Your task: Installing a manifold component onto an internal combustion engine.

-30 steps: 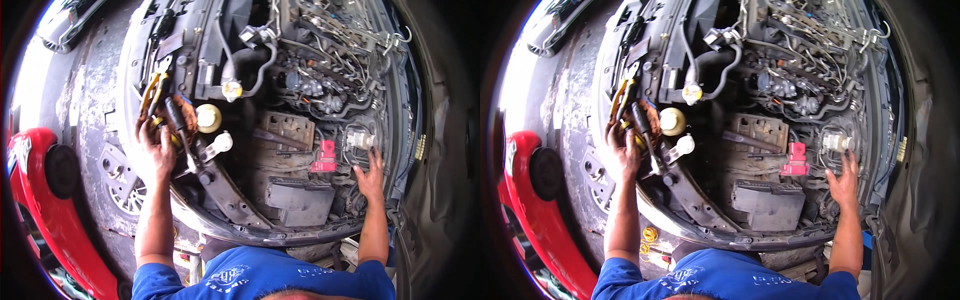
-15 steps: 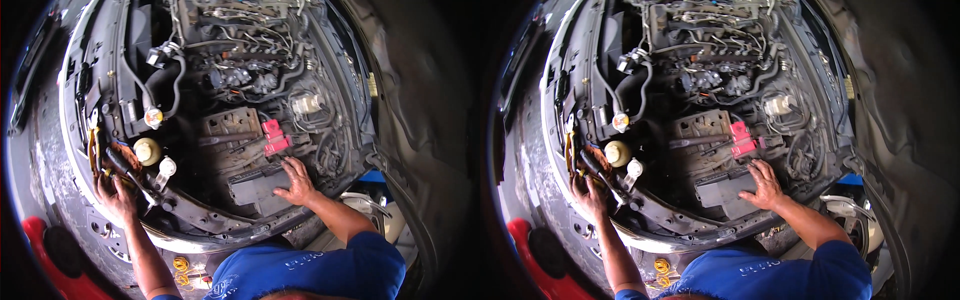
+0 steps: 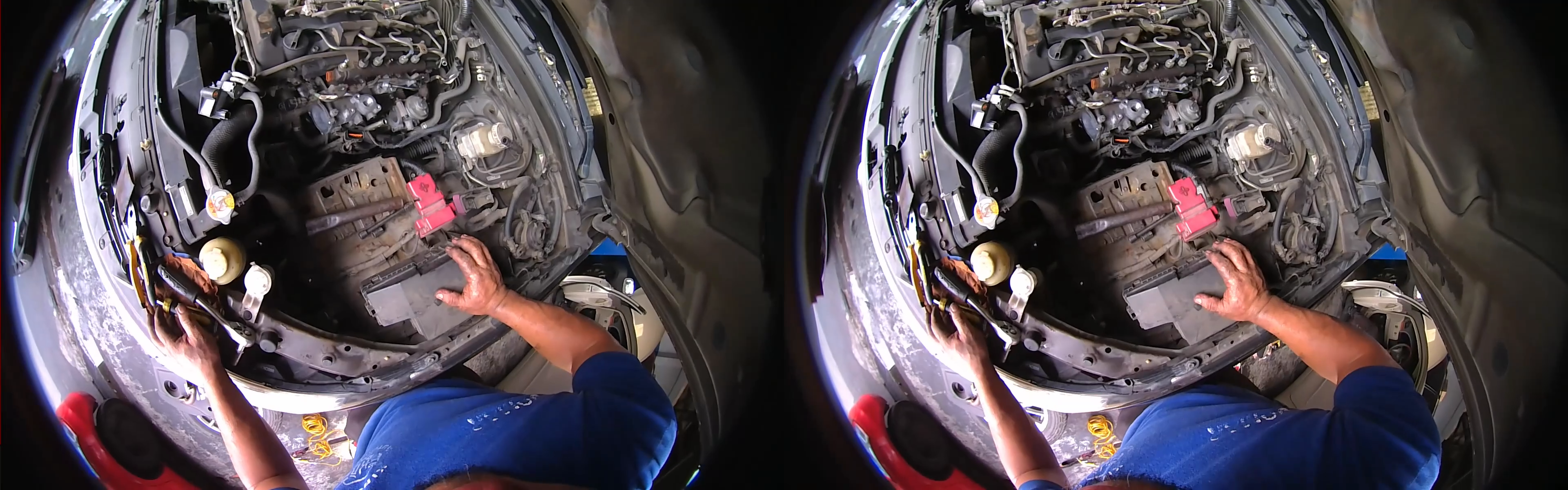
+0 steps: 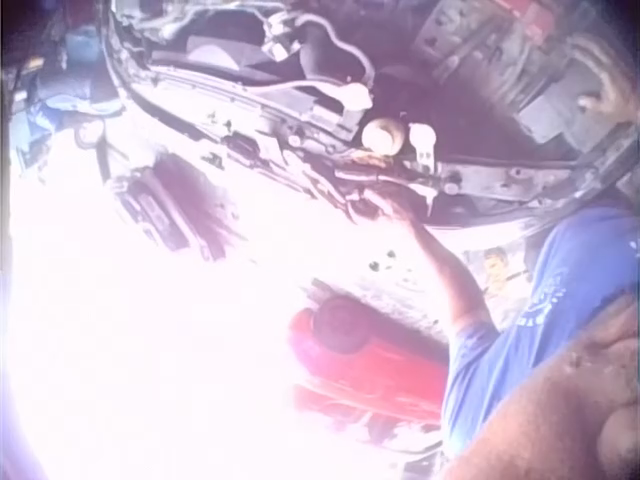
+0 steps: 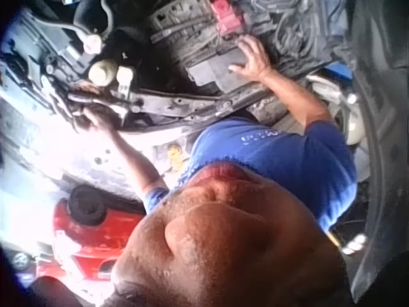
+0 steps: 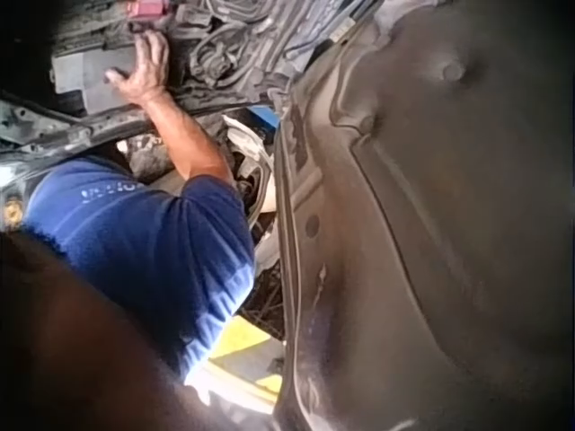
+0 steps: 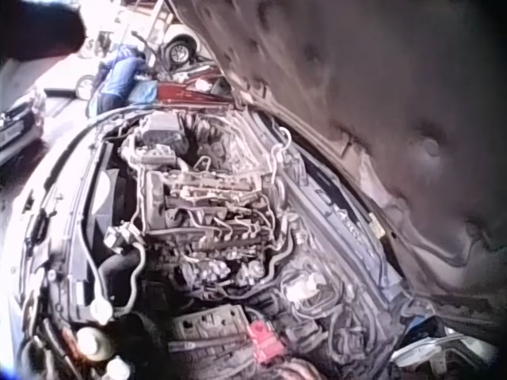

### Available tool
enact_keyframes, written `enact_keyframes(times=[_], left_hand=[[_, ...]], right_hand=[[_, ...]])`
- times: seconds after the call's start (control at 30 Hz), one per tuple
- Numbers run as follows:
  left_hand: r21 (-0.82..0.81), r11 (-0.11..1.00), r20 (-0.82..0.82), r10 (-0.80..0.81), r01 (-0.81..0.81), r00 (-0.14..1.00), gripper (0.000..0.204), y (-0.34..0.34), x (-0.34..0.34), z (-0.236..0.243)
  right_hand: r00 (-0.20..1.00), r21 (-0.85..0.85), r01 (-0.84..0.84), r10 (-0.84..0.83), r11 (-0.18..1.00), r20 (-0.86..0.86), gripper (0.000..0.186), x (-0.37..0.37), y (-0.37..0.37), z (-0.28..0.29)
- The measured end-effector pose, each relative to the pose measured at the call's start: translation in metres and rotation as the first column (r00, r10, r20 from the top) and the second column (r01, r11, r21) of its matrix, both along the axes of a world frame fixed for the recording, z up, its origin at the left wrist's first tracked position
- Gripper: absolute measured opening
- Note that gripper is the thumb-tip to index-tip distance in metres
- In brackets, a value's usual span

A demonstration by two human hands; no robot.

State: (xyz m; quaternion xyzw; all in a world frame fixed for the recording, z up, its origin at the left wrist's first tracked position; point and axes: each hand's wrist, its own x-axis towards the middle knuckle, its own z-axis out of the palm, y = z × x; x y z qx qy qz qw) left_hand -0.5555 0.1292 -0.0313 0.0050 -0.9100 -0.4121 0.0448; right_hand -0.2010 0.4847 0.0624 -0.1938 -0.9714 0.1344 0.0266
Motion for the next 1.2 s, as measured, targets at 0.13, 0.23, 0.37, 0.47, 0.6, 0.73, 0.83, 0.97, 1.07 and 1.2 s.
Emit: enact_keyframes(times=[0.13,0.23,0.37,0.47,0.6,0.73,0.83,0.97,1.07,1.2], left_hand=[[-0.11,0.994,-0.091,-0.026,0.016,0.996,0.053,-0.005,-0.003,-0.007],[-0.143,0.99,-0.146,-0.038,0.017,0.989,0.053,-0.005,-0.003,-0.009],[-0.117,0.993,-0.077,-0.01,0.001,0.997,0.053,-0.003,0.001,-0.002],[-0.038,0.999,-0.119,-0.005,0.0,0.993,0.051,0.0,-0.002,-0.011],[-0.174,0.984,-0.099,0.014,-0.031,0.995,0.053,-0.004,-0.001,-0.002],[-0.123,0.99,-0.144,0.05,-0.068,0.988,0.049,-0.003,-0.001,0.006],[-0.132,0.989,-0.211,0.037,-0.066,0.977,0.051,-0.003,0.001,-0.003],[0.0,0.986,-0.296,0.157,-0.164,0.942,0.053,0.001,0.004,-0.015],[-0.018,0.982,-0.191,0.181,-0.187,0.965,0.066,-0.004,0.01,-0.009],[0.116,0.967,-0.17,0.246,-0.229,0.954,0.067,-0.006,0.013,-0.003]], right_hand=[[1.0,0.005,-0.004,0.004,1.0,-0.001,0.079,0.0,0.001,0.001],[1.0,-0.012,0.007,-0.007,1.0,0.007,0.079,0.0,0.001,0.0],[0.999,0.016,-0.028,0.028,0.999,0.02,0.082,0.002,0.002,-0.001],[0.999,0.051,-0.016,0.014,0.999,0.035,0.084,0.002,0.001,0.001],[0.999,0.038,-0.03,0.029,0.999,0.039,0.084,-0.002,-0.002,-0.001],[0.998,0.034,-0.046,0.045,0.998,0.048,0.082,-0.003,-0.004,-0.007],[0.997,0.054,-0.05,0.047,0.997,0.066,0.081,0.008,-0.003,-0.016],[0.994,0.043,-0.086,0.082,0.995,0.076,0.08,0.017,0.003,-0.018],[0.985,0.073,-0.156,0.15,0.985,0.091,0.075,0.018,0.01,-0.025],[0.974,0.175,-0.207,0.185,0.963,0.135,0.071,0.018,0.019,-0.028]])
